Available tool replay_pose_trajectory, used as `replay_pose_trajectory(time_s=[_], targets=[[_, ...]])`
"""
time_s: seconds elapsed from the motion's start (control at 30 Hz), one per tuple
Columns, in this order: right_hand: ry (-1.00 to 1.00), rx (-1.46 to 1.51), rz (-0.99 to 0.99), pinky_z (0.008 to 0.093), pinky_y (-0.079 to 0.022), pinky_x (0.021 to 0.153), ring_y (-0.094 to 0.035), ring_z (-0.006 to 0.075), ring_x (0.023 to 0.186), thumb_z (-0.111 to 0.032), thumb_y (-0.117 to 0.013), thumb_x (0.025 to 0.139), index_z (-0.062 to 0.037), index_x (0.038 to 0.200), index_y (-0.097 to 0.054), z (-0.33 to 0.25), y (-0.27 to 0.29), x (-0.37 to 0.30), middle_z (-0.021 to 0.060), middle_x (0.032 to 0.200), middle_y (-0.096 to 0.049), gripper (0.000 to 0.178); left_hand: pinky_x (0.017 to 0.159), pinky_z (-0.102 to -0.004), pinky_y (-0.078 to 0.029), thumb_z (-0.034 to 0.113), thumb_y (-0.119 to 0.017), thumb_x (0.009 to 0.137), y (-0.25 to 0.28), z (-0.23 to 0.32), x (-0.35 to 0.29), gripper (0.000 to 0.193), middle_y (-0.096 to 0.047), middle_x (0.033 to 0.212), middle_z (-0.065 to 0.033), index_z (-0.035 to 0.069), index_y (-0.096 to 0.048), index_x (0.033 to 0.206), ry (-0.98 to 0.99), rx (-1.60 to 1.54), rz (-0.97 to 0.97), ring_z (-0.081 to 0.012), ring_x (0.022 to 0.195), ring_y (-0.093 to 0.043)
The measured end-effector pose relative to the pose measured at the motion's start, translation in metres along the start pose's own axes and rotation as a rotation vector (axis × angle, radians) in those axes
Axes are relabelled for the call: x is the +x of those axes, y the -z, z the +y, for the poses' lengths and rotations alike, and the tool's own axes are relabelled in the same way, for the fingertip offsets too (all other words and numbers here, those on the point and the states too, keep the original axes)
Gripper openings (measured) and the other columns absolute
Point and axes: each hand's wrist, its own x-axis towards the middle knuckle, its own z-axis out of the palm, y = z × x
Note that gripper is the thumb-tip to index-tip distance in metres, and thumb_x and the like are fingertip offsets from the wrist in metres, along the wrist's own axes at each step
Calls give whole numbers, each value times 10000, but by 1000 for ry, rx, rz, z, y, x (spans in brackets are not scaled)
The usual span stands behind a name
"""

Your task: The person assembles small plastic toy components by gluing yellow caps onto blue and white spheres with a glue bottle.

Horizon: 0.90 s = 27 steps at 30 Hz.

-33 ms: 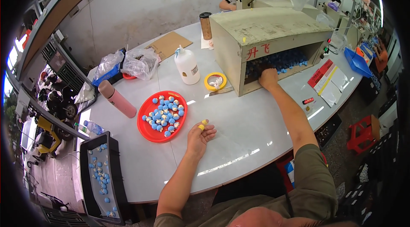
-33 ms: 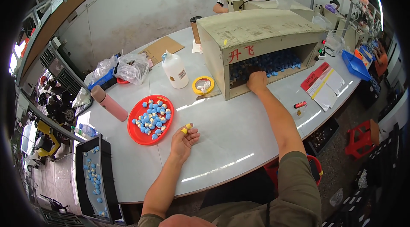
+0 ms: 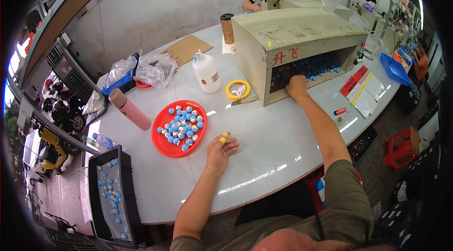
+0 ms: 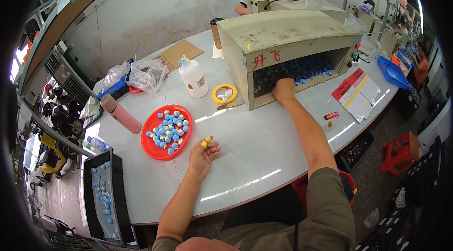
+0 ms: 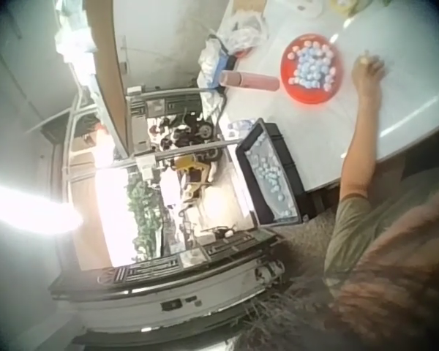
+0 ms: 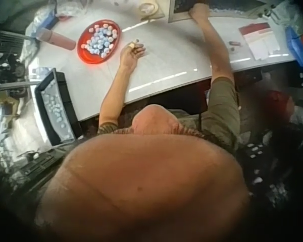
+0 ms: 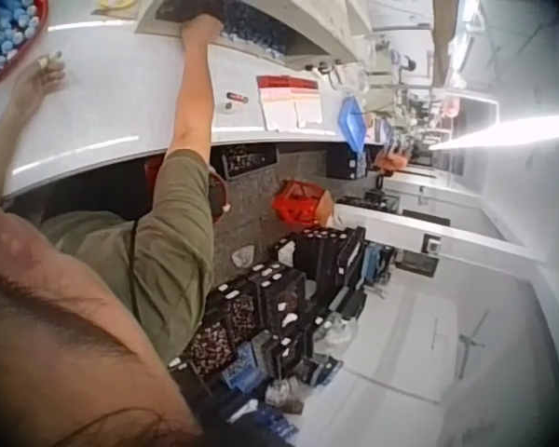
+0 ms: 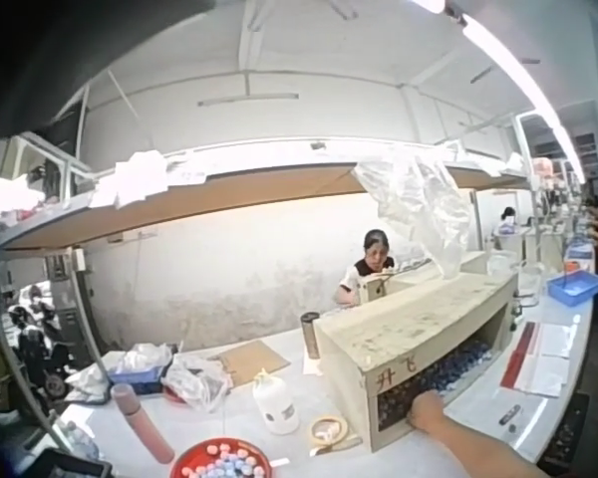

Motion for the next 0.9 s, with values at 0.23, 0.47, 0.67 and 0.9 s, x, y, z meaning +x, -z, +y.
replay_pose_trajectory(time_s=[0.23,0.47,0.67,0.9], targets=[[86,318,503,419,-494,743,-604,343,787,-40,-607,749,16,980,-588,0,-5,-41,148,935,-594,238,760,-293,-552,176,-475,969,-1,-5,-2,305,-635,995,-147,-25,-505,1196,-5,19,-22,-210,858,-652],[334,1041,146,328,-493,679,-586,236,752,22,-635,757,-16,1023,-581,-80,40,-147,102,929,-549,274,779,-292,-550,147,-596,926,-14,-12,-8,368,-620,1058,-151,-40,-477,1220,-2,222,-15,-208,905,-646],[729,946,5,348,-493,758,-574,300,909,79,-641,709,-14,1078,-556,-127,58,-201,140,1031,-543,390,833,-306,-542,122,-652,891,-21,-24,-6,365,-614,1050,-142,-57,-481,1159,-76,385,-157,-185,955,-629],[728,963,89,375,-488,795,-568,322,945,73,-627,691,-12,1125,-522,-127,67,-223,160,1048,-541,454,746,-265,-555,82,-640,895,-19,-20,-13,287,-615,1017,-124,-48,-512,1116,-22,253,-131,-161,888,-638]])
